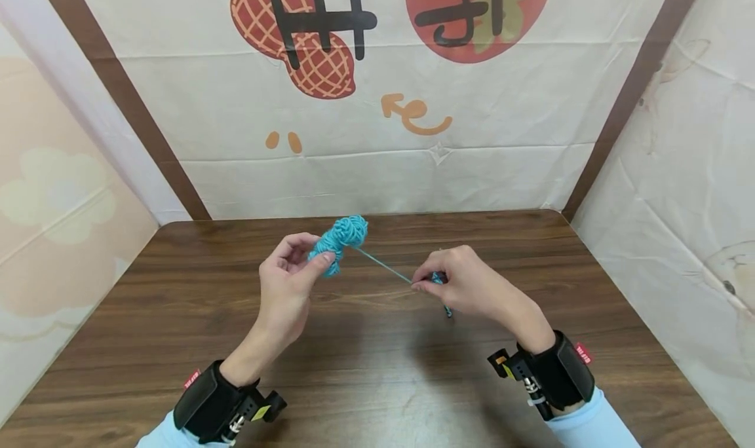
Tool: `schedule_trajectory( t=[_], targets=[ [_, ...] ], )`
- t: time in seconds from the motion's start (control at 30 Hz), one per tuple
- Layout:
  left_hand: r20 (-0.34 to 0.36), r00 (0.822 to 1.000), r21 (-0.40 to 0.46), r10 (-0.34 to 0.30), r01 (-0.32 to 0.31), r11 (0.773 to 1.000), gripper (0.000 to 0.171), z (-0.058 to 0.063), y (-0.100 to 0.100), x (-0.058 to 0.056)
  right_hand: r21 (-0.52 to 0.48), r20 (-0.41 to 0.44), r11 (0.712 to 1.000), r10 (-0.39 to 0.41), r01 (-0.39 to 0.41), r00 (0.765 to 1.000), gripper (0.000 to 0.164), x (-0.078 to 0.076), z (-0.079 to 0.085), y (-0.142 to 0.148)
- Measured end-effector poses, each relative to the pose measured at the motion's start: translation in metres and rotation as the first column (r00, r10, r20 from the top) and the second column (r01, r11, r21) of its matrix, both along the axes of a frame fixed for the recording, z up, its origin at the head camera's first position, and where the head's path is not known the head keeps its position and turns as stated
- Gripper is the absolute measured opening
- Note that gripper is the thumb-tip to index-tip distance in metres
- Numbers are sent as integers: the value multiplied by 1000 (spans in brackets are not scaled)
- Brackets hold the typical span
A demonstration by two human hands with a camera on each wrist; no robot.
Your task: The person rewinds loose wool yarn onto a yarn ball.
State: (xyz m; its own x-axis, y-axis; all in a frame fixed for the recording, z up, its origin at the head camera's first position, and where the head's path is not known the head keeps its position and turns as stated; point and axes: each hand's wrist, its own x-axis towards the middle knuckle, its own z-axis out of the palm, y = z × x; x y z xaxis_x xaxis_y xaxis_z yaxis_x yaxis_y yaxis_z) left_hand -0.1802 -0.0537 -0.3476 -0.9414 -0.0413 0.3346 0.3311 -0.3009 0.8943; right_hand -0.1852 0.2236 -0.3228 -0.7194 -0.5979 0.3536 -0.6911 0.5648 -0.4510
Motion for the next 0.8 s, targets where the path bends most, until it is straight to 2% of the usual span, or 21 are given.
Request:
schedule_trajectory(
  t=[0.1,0.2,0.27,0.37,0.5,0.67,0.8],
  targets=[
    [31,998,-15,47,-46,999,28,0,-3,-3,19,2,998,52,-52,999,14,8,4,-11],
    [6,995,-115,100,-99,988,30,-2,-5,-5,39,3,995,96,-97,995,12,15,8,-20],
    [-38,990,-216,136,-141,966,30,-5,-7,-6,53,1,991,122,-122,993,12,20,11,-25],
    [-111,982,-366,151,-181,913,30,-11,-9,-6,75,-7,986,149,-148,989,12,28,16,-31],
    [-144,985,-505,99,-159,848,31,-18,-10,-4,92,-8,983,159,-157,987,14,36,22,-35],
    [-152,988,-604,15,-105,790,32,-23,-10,1,70,-5,982,177,-176,984,16,41,28,-38],
    [-188,979,-681,-73,-77,728,33,-27,-11,5,28,-44,979,202,-201,978,18,44,30,-41]
  ],
)
